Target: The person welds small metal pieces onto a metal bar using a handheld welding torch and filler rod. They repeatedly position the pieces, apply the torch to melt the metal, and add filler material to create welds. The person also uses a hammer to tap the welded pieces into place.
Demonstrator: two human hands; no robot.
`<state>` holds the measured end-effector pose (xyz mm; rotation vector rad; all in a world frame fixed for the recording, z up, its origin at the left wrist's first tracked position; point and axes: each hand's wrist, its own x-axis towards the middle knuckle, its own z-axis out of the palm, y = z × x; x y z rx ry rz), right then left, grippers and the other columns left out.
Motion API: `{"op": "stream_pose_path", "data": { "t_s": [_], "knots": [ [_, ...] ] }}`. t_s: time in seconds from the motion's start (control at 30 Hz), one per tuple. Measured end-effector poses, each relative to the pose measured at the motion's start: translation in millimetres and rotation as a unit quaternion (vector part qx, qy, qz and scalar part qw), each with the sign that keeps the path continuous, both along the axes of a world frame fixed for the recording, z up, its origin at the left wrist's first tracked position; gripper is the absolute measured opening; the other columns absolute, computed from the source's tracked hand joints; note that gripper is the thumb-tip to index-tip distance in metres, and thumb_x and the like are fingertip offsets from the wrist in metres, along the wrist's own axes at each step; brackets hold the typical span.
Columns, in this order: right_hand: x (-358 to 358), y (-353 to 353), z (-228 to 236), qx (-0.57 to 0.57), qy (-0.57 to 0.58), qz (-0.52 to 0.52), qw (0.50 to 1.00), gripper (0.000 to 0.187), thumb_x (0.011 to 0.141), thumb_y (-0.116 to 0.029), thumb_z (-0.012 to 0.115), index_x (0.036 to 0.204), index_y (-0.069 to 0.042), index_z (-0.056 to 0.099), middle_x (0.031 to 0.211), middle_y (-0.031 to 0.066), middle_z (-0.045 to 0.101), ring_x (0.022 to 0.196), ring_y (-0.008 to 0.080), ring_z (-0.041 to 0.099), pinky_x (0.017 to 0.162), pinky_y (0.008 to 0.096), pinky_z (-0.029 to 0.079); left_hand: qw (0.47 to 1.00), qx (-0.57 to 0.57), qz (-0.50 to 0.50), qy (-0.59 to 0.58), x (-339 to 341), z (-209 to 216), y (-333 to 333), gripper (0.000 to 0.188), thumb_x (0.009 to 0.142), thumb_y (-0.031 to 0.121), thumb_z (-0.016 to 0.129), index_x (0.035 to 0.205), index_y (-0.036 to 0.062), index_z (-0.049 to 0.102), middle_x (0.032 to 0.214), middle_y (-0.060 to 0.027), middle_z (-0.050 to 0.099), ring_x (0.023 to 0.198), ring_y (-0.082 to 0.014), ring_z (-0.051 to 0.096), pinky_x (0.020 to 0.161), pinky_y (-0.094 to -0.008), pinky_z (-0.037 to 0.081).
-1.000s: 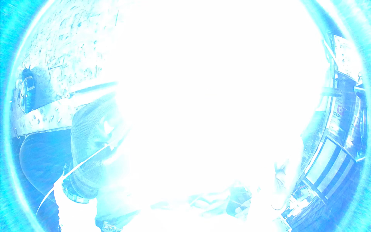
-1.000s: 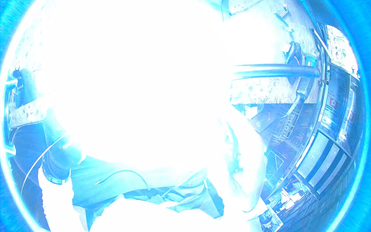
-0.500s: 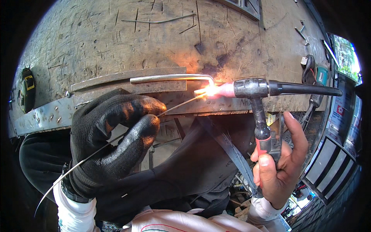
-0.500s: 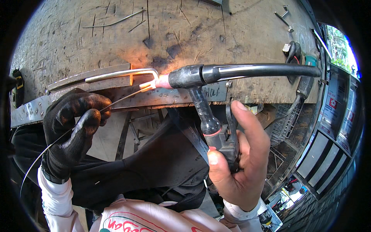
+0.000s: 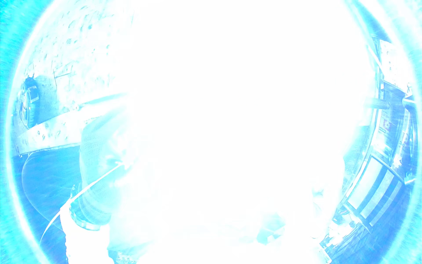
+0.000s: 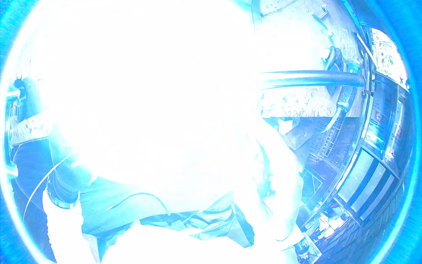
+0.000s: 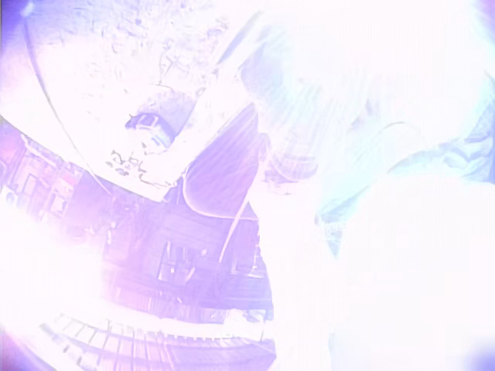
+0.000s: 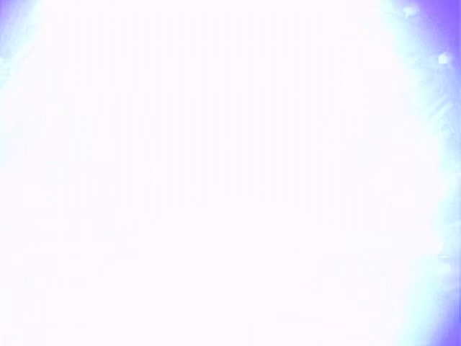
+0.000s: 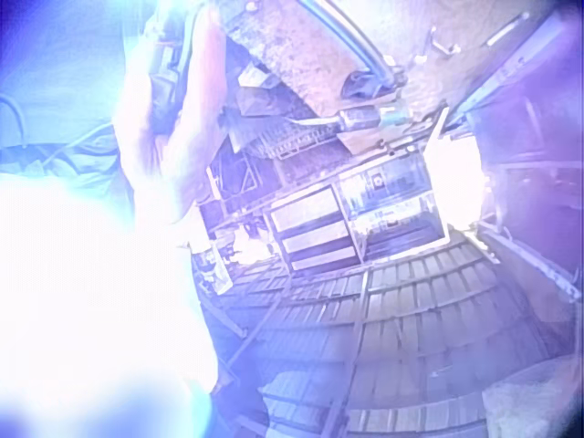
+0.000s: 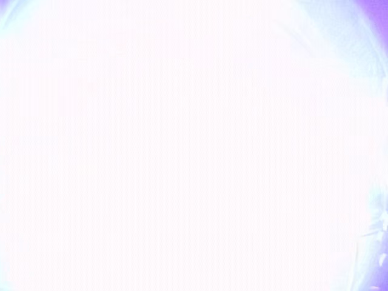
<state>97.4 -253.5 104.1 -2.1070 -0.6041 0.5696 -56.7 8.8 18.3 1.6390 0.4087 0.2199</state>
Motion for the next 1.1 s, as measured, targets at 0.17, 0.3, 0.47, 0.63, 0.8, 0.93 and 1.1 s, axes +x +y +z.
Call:
{"op": "stream_pose_path", "data": {
  "t_s": [0.17,0.3,0.47,0.63,0.8,0.93,1.1],
  "knots": [
    [-9,1,1,-0.009,0.031,-0.031,0.999,0.068,0.094,-0.012,0.067,0.152,0.001,0.033,0.118,0.0167,0.055,0.089,0.0188,0.059,0.076,0.0312,0.051,0.981,0.15,-0.115,0.038,6,4,5,0.024,0.097,0.012,0.068,0.112,-0.0058,0.067,0.1,-0.0129,0.068,0.085,-0.0186,0.067,0.075,-0.0313,0.057],
    [-20,-2,7,-0.008,0.082,-0.105,0.991,0.073,0.095,-0.01,0.069,0.153,0.006,0.027,0.157,0.0237,0.033,0.121,0.0301,0.06,0.097,0.0402,0.055,0.992,0.113,-0.056,0.023,12,8,1,0.027,0.099,0.018,0.067,0.108,-0.0066,0.072,0.091,-0.0109,0.071,0.078,-0.0159,0.067,0.073,-0.0293,0.055],
    [-22,-1,11,-0.007,0.1,-0.113,0.988,0.071,0.095,-0.007,0.067,0.152,0.006,0.028,0.154,0.0243,0.037,0.121,0.0292,0.059,0.098,0.0398,0.054,0.995,0.081,-0.045,0.031,11,12,1,0.025,0.098,0.016,0.066,0.109,-0.0058,0.072,0.09,-0.0101,0.071,0.077,-0.0154,0.067,0.071,-0.0291,0.054],
    [-25,0,11,-0.02,0.096,-0.087,0.991,0.068,0.095,-0.004,0.065,0.152,0.006,0.029,0.154,0.0269,0.039,0.122,0.0292,0.06,0.099,0.0383,0.053,0.991,0.114,-0.067,0.028,11,15,6,0.022,0.098,0.015,0.066,0.107,-0.0034,0.073,0.088,-0.0104,0.07,0.076,-0.0156,0.067,0.071,-0.0288,0.054],
    [-19,-7,-4,-0.018,-0.044,-0.024,0.999,0.064,0.094,-0.011,0.069,0.15,0.001,0.039,0.112,0.0182,0.062,0.086,0.0164,0.058,0.071,0.0278,0.048,0.989,0.125,-0.071,0.012,14,13,5,0.018,0.092,0.009,0.07,0.107,-0.0012,0.072,0.089,-0.0111,0.07,0.077,-0.0194,0.068,0.071,-0.0312,0.054],
    [-12,-10,-2,-0.015,-0.022,-0.004,1.0,0.054,0.098,-0.01,0.066,0.145,0.005,0.045,0.134,0.0262,0.061,0.111,0.0253,0.068,0.09,0.0351,0.056,0.995,0.089,-0.04,0.01,16,5,0,0.022,0.086,0.003,0.075,0.107,0.001,0.071,0.09,-0.012,0.071,0.078,-0.024,0.07,0.071,-0.0343,0.056],
    [-15,-8,4,-0.023,0.056,-0.045,0.997,0.066,0.098,-0.013,0.067,0.151,0.006,0.032,0.148,0.0248,0.045,0.118,0.0294,0.062,0.098,0.0398,0.054,0.982,0.18,-0.06,-0.014,16,5,-1,0.024,0.085,0.003,0.075,0.109,0.0007,0.07,0.093,-0.012,0.071,0.079,-0.0238,0.07,0.07,-0.0343,0.056]
  ]
}}
